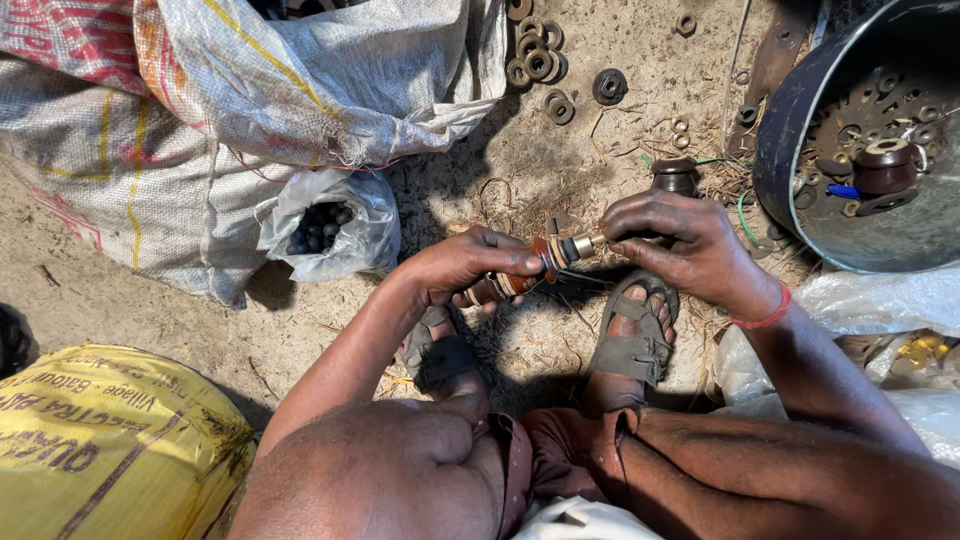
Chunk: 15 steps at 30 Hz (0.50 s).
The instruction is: The person sits on the ground and assembles small metal fittings, picking up washers and rings one at a time and pressing them onto brass fittings. They place finished assemblies into a metal bucket and sort loose parts on the ground.
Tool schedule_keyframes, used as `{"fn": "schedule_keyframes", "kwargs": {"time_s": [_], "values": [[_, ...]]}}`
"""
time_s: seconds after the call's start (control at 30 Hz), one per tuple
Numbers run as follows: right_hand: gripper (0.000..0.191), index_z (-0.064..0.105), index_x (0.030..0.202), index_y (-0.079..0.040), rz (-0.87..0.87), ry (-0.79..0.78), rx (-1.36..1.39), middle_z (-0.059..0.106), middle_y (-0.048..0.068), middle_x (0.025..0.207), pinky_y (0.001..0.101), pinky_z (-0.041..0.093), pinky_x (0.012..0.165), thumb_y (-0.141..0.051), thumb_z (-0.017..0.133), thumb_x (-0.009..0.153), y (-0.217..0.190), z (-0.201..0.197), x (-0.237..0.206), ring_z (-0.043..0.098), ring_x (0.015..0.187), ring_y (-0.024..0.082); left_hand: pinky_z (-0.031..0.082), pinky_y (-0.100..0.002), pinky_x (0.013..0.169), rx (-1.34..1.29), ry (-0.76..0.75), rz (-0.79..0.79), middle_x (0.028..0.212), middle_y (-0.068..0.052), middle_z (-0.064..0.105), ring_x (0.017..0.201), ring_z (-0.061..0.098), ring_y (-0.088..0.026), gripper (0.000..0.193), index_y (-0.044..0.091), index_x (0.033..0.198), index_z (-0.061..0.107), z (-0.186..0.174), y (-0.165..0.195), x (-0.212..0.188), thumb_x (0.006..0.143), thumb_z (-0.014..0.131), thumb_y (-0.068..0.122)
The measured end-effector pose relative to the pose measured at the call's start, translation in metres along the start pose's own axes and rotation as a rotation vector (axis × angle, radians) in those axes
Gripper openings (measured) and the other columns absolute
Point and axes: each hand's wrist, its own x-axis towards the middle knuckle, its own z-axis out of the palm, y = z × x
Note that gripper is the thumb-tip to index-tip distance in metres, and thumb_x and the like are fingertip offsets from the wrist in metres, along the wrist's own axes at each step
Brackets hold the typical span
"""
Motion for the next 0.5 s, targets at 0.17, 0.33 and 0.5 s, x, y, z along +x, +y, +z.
{"fn": "schedule_keyframes", "kwargs": {"time_s": [0.17,0.33,0.5], "values": [[0.025,0.074,0.111,-0.004,0.150,-0.028,-0.043,0.076,0.008,0.104,0.0306,0.060,0.077,-0.011,0.078,0.087,0.011,0.001,-0.007,0.074,0.092,0.016,0.052,-0.026,0.049,0.099,0.072,0.124,0.084,-0.006,0.073,0.069,0.067,-0.013,0.064,0.003,0.116,0.078,0.002,-0.012,0.010,0.073,0.085,0.049],[0.021,0.074,0.101,-0.004,0.637,-0.023,0.099,0.073,0.007,0.076,0.0263,0.058,0.054,-0.024,0.067,0.098,0.032,0.022,-0.015,0.069,0.062,0.011,0.058,-0.035,0.088,0.669,0.344,0.386,0.103,-0.012,0.079,0.093,0.076,-0.022,0.079,0.004,0.120,0.075,0.005,-0.016,0.015,0.066,0.088,0.060],[0.035,0.071,0.095,-0.001,0.853,0.110,0.537,0.063,0.006,0.071,0.0259,0.050,0.047,-0.032,0.061,0.106,0.043,0.038,-0.026,0.059,0.056,0.011,0.058,-0.036,0.091,0.696,0.368,0.467,0.104,-0.013,0.080,0.097,0.077,-0.020,0.081,0.004,0.120,0.076,0.013,-0.013,0.007,0.064,0.085,0.063]]}}
